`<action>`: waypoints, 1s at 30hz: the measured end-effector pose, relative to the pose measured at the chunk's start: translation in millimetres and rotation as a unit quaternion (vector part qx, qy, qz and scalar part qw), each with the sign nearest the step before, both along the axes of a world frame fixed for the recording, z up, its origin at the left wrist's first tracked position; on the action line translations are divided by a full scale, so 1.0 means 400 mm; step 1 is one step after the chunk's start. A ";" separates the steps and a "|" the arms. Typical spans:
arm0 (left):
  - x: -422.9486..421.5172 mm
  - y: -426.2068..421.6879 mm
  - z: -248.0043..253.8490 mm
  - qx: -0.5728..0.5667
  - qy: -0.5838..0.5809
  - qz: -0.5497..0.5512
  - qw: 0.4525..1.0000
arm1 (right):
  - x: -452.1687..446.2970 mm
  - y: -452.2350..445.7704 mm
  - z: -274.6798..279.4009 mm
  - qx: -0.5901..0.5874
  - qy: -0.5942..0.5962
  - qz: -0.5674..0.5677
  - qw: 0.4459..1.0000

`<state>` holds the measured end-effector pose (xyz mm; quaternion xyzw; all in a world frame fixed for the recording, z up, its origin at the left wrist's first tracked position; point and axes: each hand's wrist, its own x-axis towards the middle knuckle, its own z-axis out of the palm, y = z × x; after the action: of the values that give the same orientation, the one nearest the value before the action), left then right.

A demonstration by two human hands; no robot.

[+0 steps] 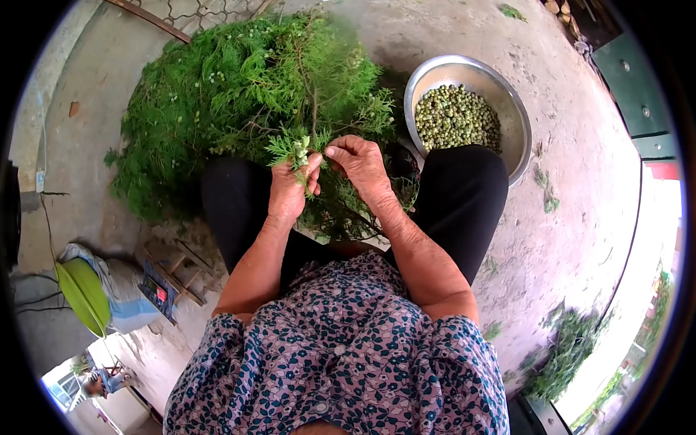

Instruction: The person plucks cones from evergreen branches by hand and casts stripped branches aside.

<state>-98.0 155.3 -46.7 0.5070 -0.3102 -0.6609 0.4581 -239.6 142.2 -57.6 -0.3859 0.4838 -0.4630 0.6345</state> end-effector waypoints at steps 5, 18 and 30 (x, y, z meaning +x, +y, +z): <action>0.003 0.001 -0.004 0.025 -0.034 0.003 0.999 | 0.004 0.004 0.017 -0.006 0.049 0.014 0.999; 0.011 -0.010 -0.016 0.050 0.145 0.079 0.985 | -0.019 0.000 -0.011 0.090 -0.232 0.035 0.968; -0.001 -0.004 -0.012 0.012 0.062 0.040 0.997 | 0.012 0.010 -0.011 0.036 -0.081 0.092 0.992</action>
<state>-98.6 153.8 -51.3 0.4822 -0.2528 -0.6758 0.4968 -234.9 146.3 -62.0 -0.3666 0.4095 -0.4150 0.7250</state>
